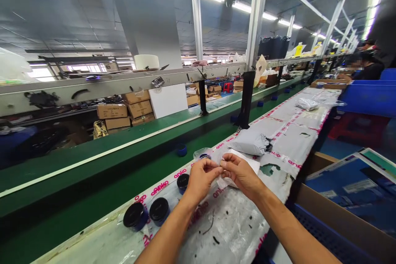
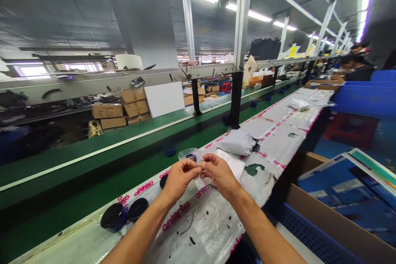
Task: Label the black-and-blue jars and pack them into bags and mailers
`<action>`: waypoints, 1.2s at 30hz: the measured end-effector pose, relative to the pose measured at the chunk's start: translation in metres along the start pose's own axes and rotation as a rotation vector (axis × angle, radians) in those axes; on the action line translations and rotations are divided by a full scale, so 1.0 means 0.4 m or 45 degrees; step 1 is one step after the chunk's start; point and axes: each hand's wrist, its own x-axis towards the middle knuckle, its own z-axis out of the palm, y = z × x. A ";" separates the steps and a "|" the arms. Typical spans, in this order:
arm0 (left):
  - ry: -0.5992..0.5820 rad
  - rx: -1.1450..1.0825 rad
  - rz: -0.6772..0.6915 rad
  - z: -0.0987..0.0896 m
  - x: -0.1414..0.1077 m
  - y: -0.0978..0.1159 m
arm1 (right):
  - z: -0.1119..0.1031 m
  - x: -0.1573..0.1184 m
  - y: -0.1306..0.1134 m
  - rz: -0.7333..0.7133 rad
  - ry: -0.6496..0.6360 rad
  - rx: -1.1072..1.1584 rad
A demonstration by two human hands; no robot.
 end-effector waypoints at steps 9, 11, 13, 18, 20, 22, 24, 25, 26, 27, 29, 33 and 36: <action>0.280 0.532 -0.120 -0.242 -0.013 -0.113 | 0.160 0.085 0.016 -0.579 -0.054 -0.738; 0.299 0.665 -0.157 -0.263 -0.009 -0.133 | 0.207 0.104 0.034 -0.725 -0.113 -0.900; 0.243 0.777 -0.196 -0.269 -0.012 -0.155 | 0.235 0.109 0.062 -0.825 -0.205 -1.061; -0.025 0.938 -0.212 -0.253 -0.050 -0.203 | 0.225 0.070 0.144 -0.922 -0.383 -1.400; -0.096 0.961 -0.194 -0.248 -0.065 -0.208 | 0.210 0.050 0.164 -0.920 -0.394 -1.489; -0.151 0.970 -0.164 -0.251 -0.077 -0.204 | 0.197 0.034 0.174 -0.908 -0.384 -1.544; -0.195 0.976 -0.124 -0.258 -0.089 -0.195 | 0.189 0.022 0.177 -0.898 -0.368 -1.567; -0.216 0.979 -0.101 -0.263 -0.095 -0.190 | 0.186 0.017 0.176 -0.896 -0.364 -1.571; -0.239 0.985 -0.077 -0.268 -0.102 -0.185 | 0.183 0.011 0.176 -0.898 -0.362 -1.571; -0.264 0.992 -0.054 -0.273 -0.108 -0.180 | 0.181 0.005 0.175 -0.901 -0.364 -1.570; -0.322 1.008 -0.012 -0.279 -0.118 -0.171 | 0.176 -0.006 0.175 -0.914 -0.384 -1.568; -0.429 1.061 0.032 -0.281 -0.120 -0.157 | 0.167 -0.022 0.182 -0.956 -0.447 -1.584; -0.505 1.102 0.063 -0.280 -0.110 -0.151 | 0.161 -0.023 0.190 -1.002 -0.521 -1.621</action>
